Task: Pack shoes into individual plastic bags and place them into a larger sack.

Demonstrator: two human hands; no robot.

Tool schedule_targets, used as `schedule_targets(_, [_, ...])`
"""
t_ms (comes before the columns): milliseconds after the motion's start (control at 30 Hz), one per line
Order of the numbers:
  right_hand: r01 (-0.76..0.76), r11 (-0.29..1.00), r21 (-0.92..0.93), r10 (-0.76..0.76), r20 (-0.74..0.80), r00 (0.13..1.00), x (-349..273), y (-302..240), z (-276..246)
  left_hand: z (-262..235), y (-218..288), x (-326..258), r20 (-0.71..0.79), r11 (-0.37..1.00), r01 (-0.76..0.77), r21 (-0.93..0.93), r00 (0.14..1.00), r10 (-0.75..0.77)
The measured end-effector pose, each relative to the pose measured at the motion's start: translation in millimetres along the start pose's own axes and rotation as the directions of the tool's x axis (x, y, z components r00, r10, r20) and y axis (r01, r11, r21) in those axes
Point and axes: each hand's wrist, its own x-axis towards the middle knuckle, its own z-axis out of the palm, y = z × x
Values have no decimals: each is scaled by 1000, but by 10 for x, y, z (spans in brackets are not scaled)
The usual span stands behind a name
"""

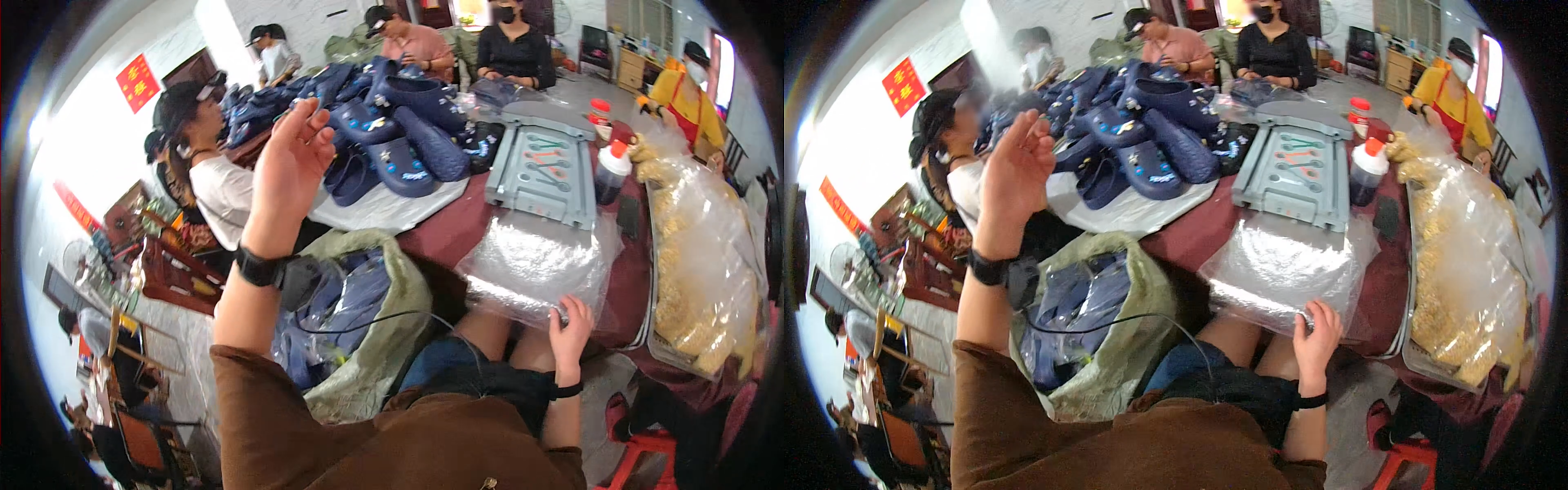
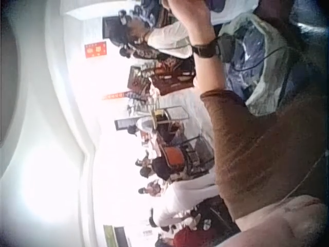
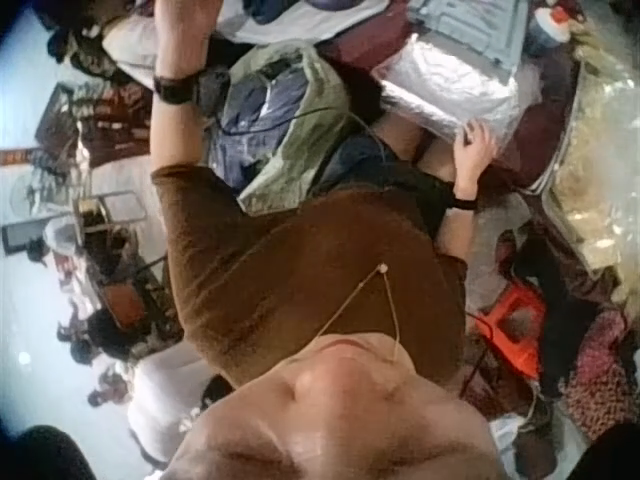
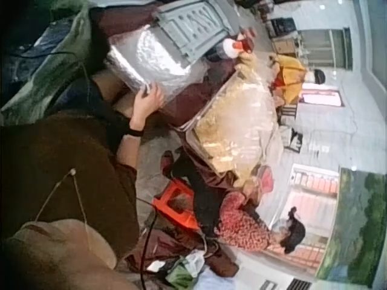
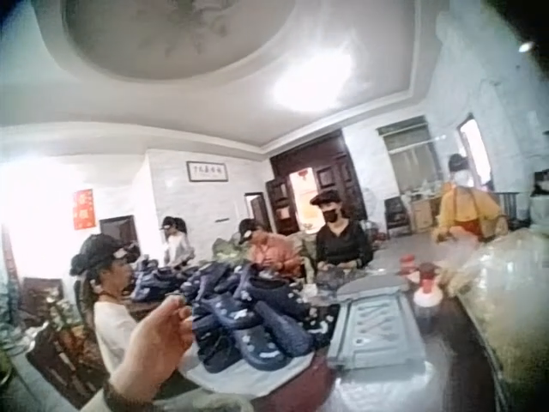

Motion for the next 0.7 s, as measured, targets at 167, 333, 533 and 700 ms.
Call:
schedule_targets(167, [-17, 1000, -5, 17, -21, 1000, 21, -42, -40, 27, -904, 744, -140, 987, 13, 162, 990, 10])
schedule_targets(333, [-41, 999, 7, 41, -17, 999, 9, 5, -65, -542, -1941, 1183, -204, 890, 138, 435, 978, -52])
schedule_targets(533, [-49, 999, -8, 49, -7, 999, 14, -70, -41, -1600, -2814, 1181, -429, 715, 558, 421, 817, -385])
schedule_targets(700, [-9, 999, 37, 10, -18, 1000, 70, -167, -23, -2171, -3065, 1126, -262, 566, 352, 746, 936, -237])
